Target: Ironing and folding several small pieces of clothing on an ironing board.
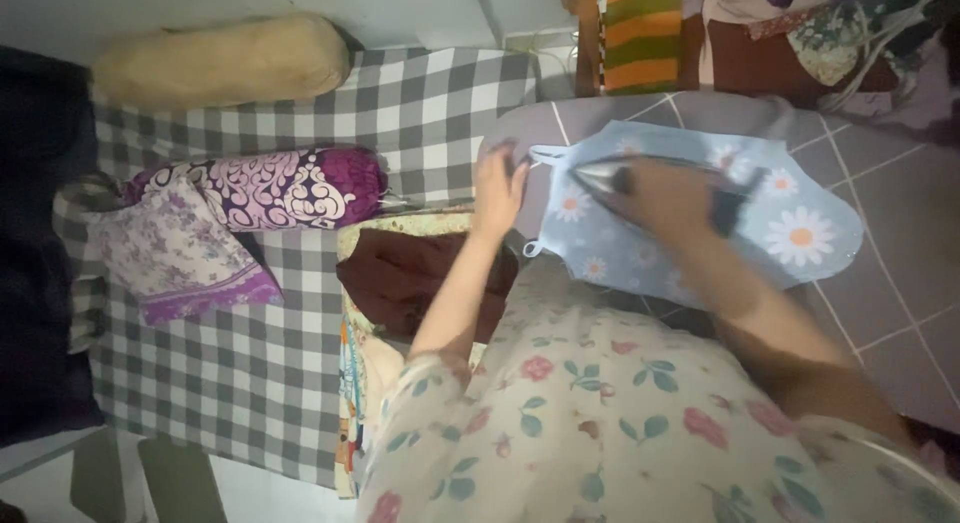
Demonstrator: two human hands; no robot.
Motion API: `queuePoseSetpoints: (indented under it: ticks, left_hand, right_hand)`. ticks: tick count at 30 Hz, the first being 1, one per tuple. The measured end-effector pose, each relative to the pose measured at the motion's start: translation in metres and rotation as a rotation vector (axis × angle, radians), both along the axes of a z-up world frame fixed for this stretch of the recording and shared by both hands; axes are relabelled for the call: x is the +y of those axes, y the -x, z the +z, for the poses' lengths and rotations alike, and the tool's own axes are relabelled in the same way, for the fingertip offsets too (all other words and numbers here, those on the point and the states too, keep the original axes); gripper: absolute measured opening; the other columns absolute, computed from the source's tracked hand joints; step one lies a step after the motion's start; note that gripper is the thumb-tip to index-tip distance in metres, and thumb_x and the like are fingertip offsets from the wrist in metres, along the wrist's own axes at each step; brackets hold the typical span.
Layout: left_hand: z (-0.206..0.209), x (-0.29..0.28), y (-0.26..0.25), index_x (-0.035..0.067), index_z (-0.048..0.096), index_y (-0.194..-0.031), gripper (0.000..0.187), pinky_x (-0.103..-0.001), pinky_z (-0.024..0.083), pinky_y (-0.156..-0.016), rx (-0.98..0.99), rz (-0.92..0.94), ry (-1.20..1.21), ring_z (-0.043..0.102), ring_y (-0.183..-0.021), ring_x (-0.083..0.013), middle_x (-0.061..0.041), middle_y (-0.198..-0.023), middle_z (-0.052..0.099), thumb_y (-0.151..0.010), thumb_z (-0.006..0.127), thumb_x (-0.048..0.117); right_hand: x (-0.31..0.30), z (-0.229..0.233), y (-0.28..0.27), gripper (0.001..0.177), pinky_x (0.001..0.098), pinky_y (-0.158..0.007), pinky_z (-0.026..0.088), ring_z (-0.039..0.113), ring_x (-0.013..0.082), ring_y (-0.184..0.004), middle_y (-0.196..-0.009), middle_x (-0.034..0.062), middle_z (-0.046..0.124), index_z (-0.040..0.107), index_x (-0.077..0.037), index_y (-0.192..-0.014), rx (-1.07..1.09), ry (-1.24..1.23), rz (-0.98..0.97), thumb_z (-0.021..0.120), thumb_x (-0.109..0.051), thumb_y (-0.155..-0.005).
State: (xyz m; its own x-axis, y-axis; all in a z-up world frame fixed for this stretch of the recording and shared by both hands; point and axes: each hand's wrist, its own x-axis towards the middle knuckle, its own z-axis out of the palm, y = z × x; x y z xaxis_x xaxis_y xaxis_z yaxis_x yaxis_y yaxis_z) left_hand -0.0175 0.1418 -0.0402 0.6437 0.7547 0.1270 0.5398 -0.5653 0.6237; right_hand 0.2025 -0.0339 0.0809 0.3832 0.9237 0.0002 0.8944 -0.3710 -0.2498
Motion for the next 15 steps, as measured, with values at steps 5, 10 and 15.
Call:
queuePoseSetpoints:
  ticks: [5,10,15]
  left_hand:
    - [0.009,-0.088,0.034,-0.004,0.058,-0.116,0.05,-0.048,0.046,-0.098,0.016,0.147,0.153,0.057,-0.109,-0.033,-0.022,-0.115,0.06,-0.098,0.064,0.042]
    - [-0.023,-0.112,0.036,-0.002,0.065,-0.1,0.036,-0.05,0.044,-0.096,-0.004,0.065,0.02,0.055,-0.108,-0.0406,-0.026,-0.109,0.061,-0.084,0.079,0.027]
    - [-0.016,-0.097,0.042,0.0,0.069,-0.085,0.021,-0.035,0.052,-0.071,0.016,0.206,0.342,0.065,-0.07,-0.0215,-0.009,-0.075,0.068,-0.086,0.083,0.016]
  right_hand:
    - [0.038,-0.048,0.03,0.04,0.0502,-0.089,0.056,0.073,0.0374,-0.093,-0.099,0.0177,0.076,0.074,-0.012,-0.106,0.122,0.105,0.078,0.078,-0.046,-0.083]
    - [-0.017,0.001,-0.01,0.036,0.0516,-0.075,0.058,0.074,0.0359,-0.085,-0.097,0.0189,0.075,0.074,-0.013,-0.109,0.204,0.184,-0.026,0.075,-0.039,-0.085]
    - [-0.126,0.015,-0.09,0.071,0.0495,-0.076,0.058,0.073,0.0373,-0.085,-0.102,0.0193,0.075,0.072,-0.017,-0.121,0.104,0.394,-0.15,0.071,-0.071,-0.075]
